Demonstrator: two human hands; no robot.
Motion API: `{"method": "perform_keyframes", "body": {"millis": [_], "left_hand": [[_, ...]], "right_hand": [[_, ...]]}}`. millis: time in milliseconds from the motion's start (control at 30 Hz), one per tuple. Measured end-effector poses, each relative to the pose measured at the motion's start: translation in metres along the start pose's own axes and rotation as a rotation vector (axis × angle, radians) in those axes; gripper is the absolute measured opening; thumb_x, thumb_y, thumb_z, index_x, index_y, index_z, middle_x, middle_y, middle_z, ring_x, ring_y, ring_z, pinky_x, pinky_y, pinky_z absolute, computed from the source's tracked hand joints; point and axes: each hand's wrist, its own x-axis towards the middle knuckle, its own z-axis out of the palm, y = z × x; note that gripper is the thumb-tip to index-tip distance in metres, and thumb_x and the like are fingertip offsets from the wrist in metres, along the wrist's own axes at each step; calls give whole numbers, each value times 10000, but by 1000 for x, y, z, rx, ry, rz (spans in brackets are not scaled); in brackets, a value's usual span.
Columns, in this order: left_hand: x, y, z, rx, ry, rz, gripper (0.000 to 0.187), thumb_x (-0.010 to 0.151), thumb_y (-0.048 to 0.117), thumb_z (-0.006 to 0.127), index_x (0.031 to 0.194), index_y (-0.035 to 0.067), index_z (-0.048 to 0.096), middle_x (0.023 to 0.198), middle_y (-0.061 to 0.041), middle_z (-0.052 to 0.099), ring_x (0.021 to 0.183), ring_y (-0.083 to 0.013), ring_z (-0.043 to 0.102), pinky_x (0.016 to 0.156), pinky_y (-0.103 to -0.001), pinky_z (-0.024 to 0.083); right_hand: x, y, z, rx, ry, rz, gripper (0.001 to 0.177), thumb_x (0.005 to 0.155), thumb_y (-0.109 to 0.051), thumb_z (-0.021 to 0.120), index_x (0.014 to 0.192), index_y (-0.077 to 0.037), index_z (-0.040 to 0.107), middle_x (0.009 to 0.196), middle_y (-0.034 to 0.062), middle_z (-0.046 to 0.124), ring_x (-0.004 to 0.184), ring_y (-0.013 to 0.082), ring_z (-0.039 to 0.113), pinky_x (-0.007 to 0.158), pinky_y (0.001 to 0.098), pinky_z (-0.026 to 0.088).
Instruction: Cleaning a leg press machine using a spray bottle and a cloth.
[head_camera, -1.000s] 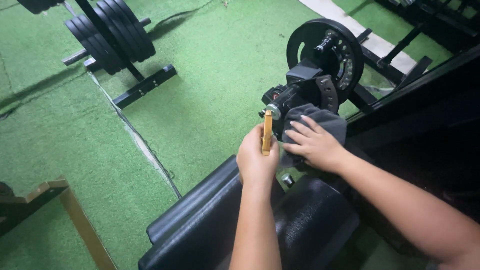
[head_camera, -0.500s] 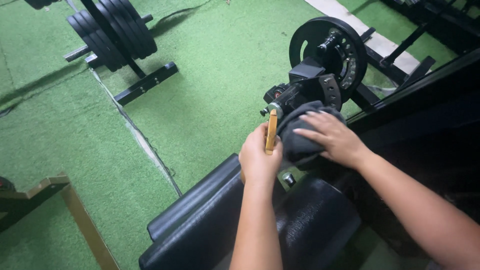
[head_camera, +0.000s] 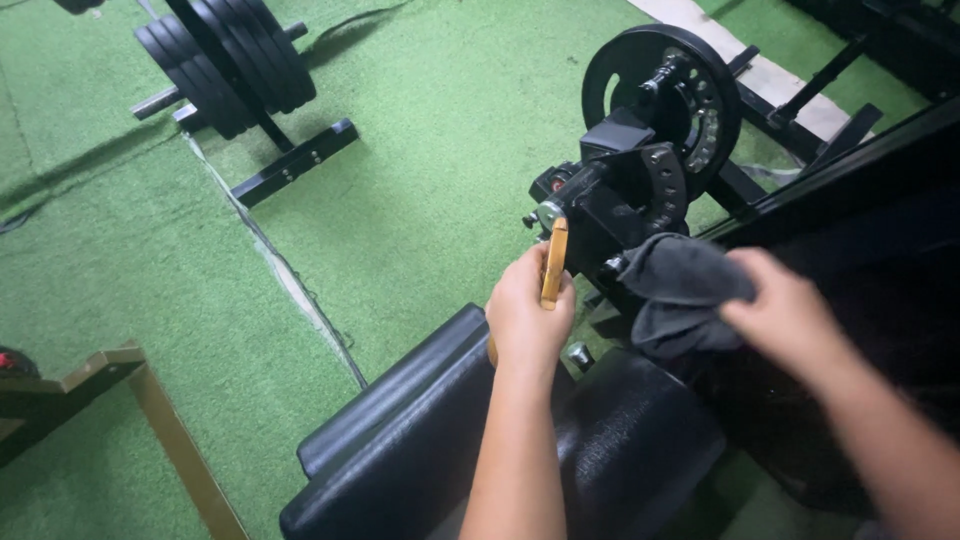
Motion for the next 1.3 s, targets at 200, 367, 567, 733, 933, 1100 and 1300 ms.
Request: {"method": "perform_keyframes", "body": {"millis": [200,367,567,733,933,1100,1300], "left_hand": [[-3,-1,15,-40,5,216,393,823,179,728,1213,163,683,1045,-138,735,983,-361,710,842,-457,557],[-2,11,14,-105,7,255,444,830,152,734,1268,146,661,1050,-149,724,980,-358,709,842,-436,563],[-3,13,12,-88,-1,248,426,844,164,741,1260,131,656,1053,-141,726,967,-342,718,836,-420,568],[-3,10,14,-65,18,250,419,848,158,742,1255,115,649,1072,-152,724,976,-357,712,843,-426,567],[-2,9,12,-30,4,220,412,823,150,749,1225,101,671,1038,-158,730,964,-364,713,833,-438,559],[0,2,16,-59,83,303,420,830,152,747,1235,90,656,1090,-160,726,993,-362,716,857,-434,567],[1,4,9,-66,110,232,387,853,167,736,1227,97,660,1077,-158,728,993,-365,714,857,-441,562]], "right_hand": [[64,19,-40,379,530,-349,593,926,112,565,1496,-32,485,1403,129,618,1324,230,609,1190,355,467],[118,-49,-17,332,337,-572,872,769,122,526,1603,-115,435,1563,193,495,1478,353,467,1231,442,356],[133,-122,-8,118,177,-444,596,807,-108,659,1391,-218,608,1275,115,682,1163,330,652,986,425,522],[150,-172,34,-756,202,-421,200,841,-230,668,1031,-202,722,1058,104,695,1019,341,666,819,507,512],[182,-158,81,-743,193,-474,214,963,-248,536,1035,-173,723,1109,194,690,1088,393,640,910,558,447],[218,-173,100,-693,116,-304,286,862,-268,591,1103,-170,709,1181,271,657,1127,480,604,938,649,401],[229,-175,123,-684,-160,-417,350,859,-266,626,1195,-304,716,1276,142,675,1250,384,593,1099,645,344]]}}
